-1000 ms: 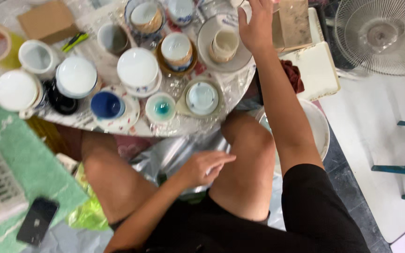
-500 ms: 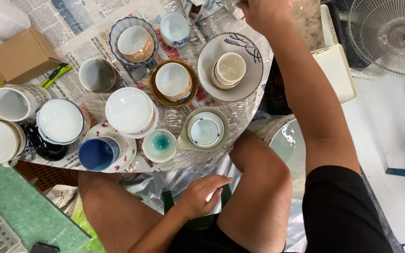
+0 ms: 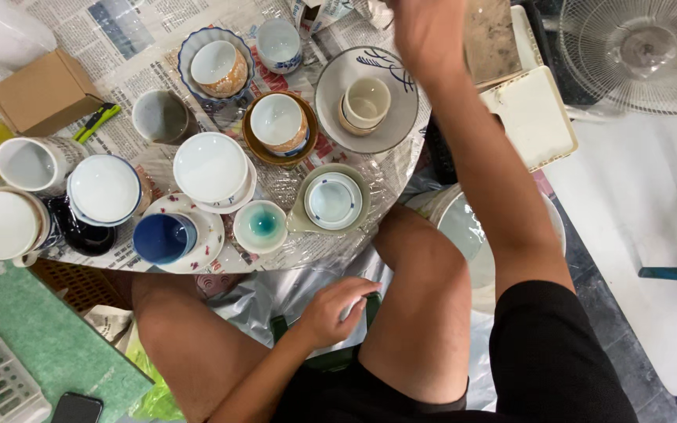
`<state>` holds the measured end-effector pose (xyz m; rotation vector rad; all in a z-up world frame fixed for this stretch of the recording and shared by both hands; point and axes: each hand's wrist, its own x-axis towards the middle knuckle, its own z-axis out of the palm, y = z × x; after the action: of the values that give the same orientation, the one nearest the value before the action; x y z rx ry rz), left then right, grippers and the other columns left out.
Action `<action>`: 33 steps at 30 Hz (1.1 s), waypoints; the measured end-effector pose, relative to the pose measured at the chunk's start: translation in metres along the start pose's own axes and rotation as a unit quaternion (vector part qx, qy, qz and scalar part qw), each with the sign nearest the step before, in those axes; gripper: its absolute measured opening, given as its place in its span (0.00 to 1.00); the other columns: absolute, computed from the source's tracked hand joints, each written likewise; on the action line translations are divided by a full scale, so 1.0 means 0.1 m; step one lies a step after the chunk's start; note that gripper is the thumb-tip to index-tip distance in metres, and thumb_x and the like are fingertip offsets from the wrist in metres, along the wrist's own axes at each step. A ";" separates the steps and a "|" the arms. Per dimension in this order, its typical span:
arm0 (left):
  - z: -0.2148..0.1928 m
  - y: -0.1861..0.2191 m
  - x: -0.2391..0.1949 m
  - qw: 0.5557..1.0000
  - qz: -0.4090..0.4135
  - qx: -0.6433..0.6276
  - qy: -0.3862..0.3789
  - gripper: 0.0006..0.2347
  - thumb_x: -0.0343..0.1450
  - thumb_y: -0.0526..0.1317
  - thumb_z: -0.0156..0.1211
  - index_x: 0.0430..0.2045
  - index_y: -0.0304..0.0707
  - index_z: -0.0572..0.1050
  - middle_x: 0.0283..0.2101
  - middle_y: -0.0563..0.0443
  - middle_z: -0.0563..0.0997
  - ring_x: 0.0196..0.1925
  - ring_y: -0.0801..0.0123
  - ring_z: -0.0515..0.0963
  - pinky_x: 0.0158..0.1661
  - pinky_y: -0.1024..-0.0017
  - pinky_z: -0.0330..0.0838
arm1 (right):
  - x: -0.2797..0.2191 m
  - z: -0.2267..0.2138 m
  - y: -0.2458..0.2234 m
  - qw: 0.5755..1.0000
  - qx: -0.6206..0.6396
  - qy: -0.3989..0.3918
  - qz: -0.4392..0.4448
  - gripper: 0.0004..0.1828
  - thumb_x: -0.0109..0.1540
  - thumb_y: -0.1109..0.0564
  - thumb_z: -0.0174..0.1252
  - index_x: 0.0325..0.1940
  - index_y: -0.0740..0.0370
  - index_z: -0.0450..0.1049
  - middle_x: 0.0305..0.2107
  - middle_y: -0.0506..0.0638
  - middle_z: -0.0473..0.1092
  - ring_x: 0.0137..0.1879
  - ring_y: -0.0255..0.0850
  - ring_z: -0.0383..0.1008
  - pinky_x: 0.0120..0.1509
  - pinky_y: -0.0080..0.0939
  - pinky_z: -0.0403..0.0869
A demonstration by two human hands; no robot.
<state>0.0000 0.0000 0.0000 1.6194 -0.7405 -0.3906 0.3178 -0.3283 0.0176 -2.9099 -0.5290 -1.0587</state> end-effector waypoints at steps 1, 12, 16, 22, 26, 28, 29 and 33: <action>-0.01 0.01 -0.04 1.000 -0.001 -0.007 0.007 0.15 0.71 0.28 0.57 0.52 0.35 0.77 0.53 0.40 0.82 0.53 0.54 0.83 0.52 0.63 0.78 | 0.03 -0.29 -0.26 1.000 -0.014 0.011 0.001 0.10 0.62 0.61 0.56 0.48 0.58 0.71 0.38 0.53 0.70 0.47 0.52 0.70 0.51 0.56 0.64; -0.24 0.34 -0.99 0.837 -0.017 -0.434 0.334 0.34 0.77 0.56 0.55 0.70 0.26 0.56 0.69 0.39 0.67 0.70 0.55 0.68 0.69 0.58 0.65 | -1.13 -2.80 -2.79 0.928 0.251 -0.081 -0.264 0.15 0.66 0.57 0.58 0.57 0.53 0.77 0.51 0.43 0.74 0.56 0.36 0.72 0.69 0.49 0.65; -0.03 0.41 -1.37 0.876 -0.073 -0.311 0.360 0.31 0.80 0.52 0.52 0.71 0.24 0.55 0.67 0.37 0.69 0.68 0.57 0.69 0.68 0.62 0.62 | -1.46 -3.00 -3.04 0.823 0.540 -0.161 -0.074 0.20 0.58 0.49 0.60 0.53 0.56 0.75 0.48 0.46 0.72 0.57 0.41 0.72 0.67 0.53 0.64; 0.04 0.55 -1.60 0.922 -0.009 -0.254 0.291 0.30 0.81 0.54 0.46 0.71 0.25 0.55 0.65 0.37 0.71 0.66 0.60 0.73 0.66 0.65 0.66 | -1.74 -2.97 -3.30 0.751 0.559 -0.265 0.229 0.12 0.65 0.58 0.61 0.51 0.65 0.74 0.40 0.50 0.74 0.43 0.38 0.76 0.48 0.39 0.75; 0.18 0.50 -1.70 0.923 0.005 -0.254 0.288 0.30 0.81 0.54 0.45 0.70 0.24 0.56 0.65 0.36 0.71 0.66 0.59 0.73 0.67 0.64 0.64 | -1.89 -2.90 -3.44 0.725 0.569 -0.295 0.252 0.08 0.65 0.59 0.63 0.43 0.67 0.73 0.28 0.51 0.74 0.31 0.34 0.74 0.36 0.35 0.74; 0.21 0.43 -1.70 0.924 0.013 -0.234 0.302 0.28 0.82 0.53 0.42 0.69 0.23 0.58 0.66 0.37 0.70 0.68 0.60 0.71 0.68 0.65 0.63 | -1.93 -2.92 -3.42 0.729 0.573 -0.276 0.252 0.07 0.66 0.59 0.62 0.41 0.67 0.73 0.25 0.50 0.74 0.29 0.31 0.73 0.34 0.34 0.73; 0.23 0.39 -1.70 0.925 0.016 -0.224 0.307 0.27 0.83 0.52 0.40 0.69 0.23 0.59 0.67 0.38 0.70 0.68 0.60 0.71 0.69 0.65 0.62 | -1.93 -2.94 -3.37 0.747 0.564 -0.252 0.245 0.07 0.66 0.60 0.62 0.41 0.67 0.74 0.24 0.49 0.74 0.28 0.30 0.73 0.33 0.33 0.73; 0.27 0.18 -1.65 0.886 0.005 -0.259 0.384 0.25 0.83 0.51 0.37 0.64 0.22 0.64 0.63 0.39 0.73 0.65 0.62 0.73 0.67 0.66 0.64 | -1.92 -2.92 -3.14 0.794 0.504 -0.172 0.293 0.05 0.66 0.60 0.62 0.39 0.67 0.75 0.22 0.47 0.70 0.27 0.29 0.66 0.31 0.32 0.66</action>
<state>-0.1428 0.0871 -0.0139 1.1106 -0.0196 0.0829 -0.1002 -0.1253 0.0882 -2.0072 -0.0768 -0.0548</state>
